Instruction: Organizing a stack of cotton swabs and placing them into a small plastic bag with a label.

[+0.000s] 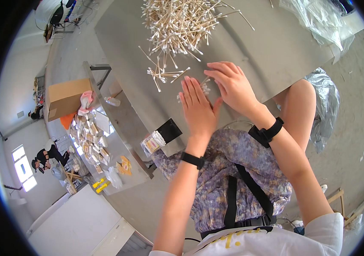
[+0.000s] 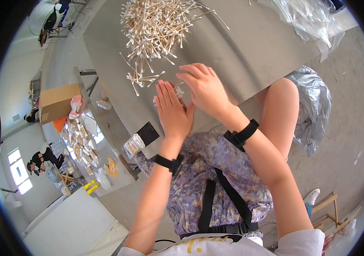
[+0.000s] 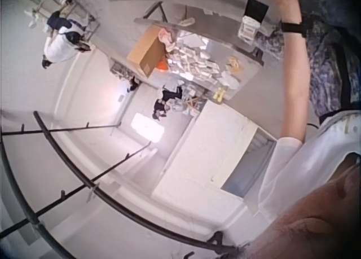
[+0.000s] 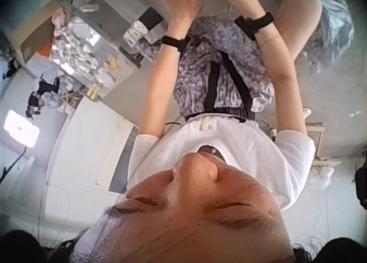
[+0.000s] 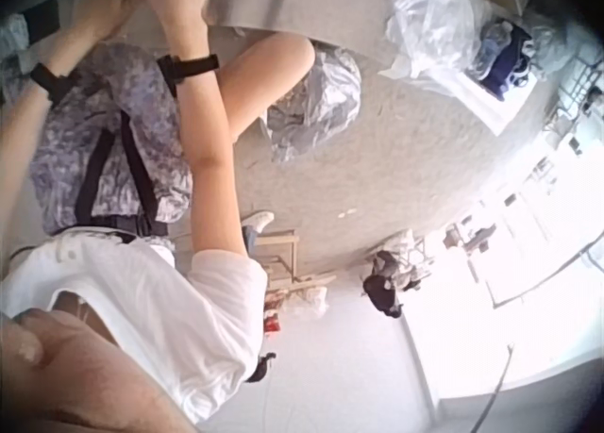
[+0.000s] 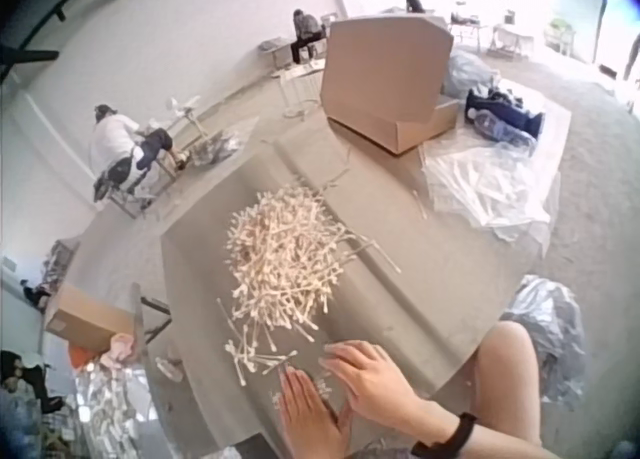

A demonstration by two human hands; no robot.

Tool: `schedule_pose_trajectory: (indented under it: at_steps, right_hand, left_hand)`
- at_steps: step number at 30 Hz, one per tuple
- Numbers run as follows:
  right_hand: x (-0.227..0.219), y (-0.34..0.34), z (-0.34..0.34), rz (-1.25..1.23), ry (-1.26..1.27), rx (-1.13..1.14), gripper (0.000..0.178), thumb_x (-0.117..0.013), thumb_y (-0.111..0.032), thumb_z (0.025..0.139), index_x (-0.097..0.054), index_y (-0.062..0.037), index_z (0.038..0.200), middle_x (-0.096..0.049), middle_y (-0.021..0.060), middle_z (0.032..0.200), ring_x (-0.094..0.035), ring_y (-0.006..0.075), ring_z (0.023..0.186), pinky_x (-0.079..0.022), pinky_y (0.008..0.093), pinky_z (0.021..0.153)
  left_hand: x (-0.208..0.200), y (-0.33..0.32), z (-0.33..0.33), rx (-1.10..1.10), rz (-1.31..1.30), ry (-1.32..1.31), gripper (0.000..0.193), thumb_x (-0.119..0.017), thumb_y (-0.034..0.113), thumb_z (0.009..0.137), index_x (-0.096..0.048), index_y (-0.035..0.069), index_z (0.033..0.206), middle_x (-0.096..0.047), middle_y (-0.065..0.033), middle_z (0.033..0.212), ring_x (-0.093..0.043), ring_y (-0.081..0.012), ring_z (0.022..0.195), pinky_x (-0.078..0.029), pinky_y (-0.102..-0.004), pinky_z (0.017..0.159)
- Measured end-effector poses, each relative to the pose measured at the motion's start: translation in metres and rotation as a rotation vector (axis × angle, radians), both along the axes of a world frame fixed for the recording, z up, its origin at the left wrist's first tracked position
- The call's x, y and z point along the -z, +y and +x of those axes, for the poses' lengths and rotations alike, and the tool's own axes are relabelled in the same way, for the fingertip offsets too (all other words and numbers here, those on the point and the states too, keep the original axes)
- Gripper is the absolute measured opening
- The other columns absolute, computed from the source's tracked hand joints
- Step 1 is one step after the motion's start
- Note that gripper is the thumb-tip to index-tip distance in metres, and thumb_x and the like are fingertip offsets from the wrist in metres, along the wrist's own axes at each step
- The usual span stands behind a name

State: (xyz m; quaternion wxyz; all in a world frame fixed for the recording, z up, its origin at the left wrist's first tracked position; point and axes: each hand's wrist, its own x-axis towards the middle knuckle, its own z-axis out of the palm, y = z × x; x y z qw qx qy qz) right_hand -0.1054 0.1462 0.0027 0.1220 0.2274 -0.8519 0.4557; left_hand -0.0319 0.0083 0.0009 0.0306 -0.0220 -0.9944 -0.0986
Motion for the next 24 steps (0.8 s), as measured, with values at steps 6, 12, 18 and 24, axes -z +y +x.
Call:
schedule_pose_trajectory:
  at_steps: [6,12,18,24]
  right_hand:
    - [0.001,0.008,-0.008,0.195,0.076,-0.140,0.022,-0.065,0.002,0.069,-0.069,-0.0064,0.090,-0.066,0.0020,0.097,-0.059,0.0207,0.101,-0.045,0.0340,0.092]
    - [-0.004,0.024,-0.010,0.268,0.057,-0.147,0.015,-0.066,-0.001,0.071,-0.065,-0.0078,0.084,-0.062,0.0013,0.086,-0.057,0.0201,0.092,-0.044,0.0326,0.086]
    - [-0.008,0.023,-0.006,0.235,0.063,-0.106,0.014,-0.066,-0.002,0.073,-0.064,-0.0089,0.086,-0.061,0.0018,0.085,-0.058,0.0208,0.092,-0.044,0.0328,0.084]
    - [0.004,0.011,-0.002,0.259,0.023,-0.238,0.015,-0.068,-0.006,0.079,-0.064,-0.0094,0.092,-0.063,0.0034,0.094,-0.058,0.0227,0.094,-0.045,0.0345,0.084]
  left_hand:
    - [0.002,0.013,0.021,-0.028,-0.011,-0.022,0.097,-0.050,0.059,0.096,-0.017,-0.014,0.151,-0.019,-0.0334,0.158,-0.015,-0.0452,0.149,-0.016,-0.0559,0.119]
    - [0.001,0.011,0.021,-0.034,0.100,0.022,0.102,-0.055,0.058,0.094,-0.011,-0.013,0.152,-0.019,-0.0330,0.158,-0.016,-0.0446,0.149,-0.015,-0.0567,0.119]
    - [-0.005,0.000,0.023,-0.032,0.310,-0.003,0.104,-0.060,0.051,0.094,0.003,-0.005,0.155,-0.021,-0.0276,0.160,-0.017,-0.0425,0.150,-0.008,-0.0569,0.120]
    - [-0.014,-0.020,0.027,-0.067,0.491,0.062,0.098,-0.060,0.042,0.097,0.005,-0.001,0.157,-0.022,-0.0242,0.161,-0.019,-0.0384,0.150,-0.005,-0.0560,0.121]
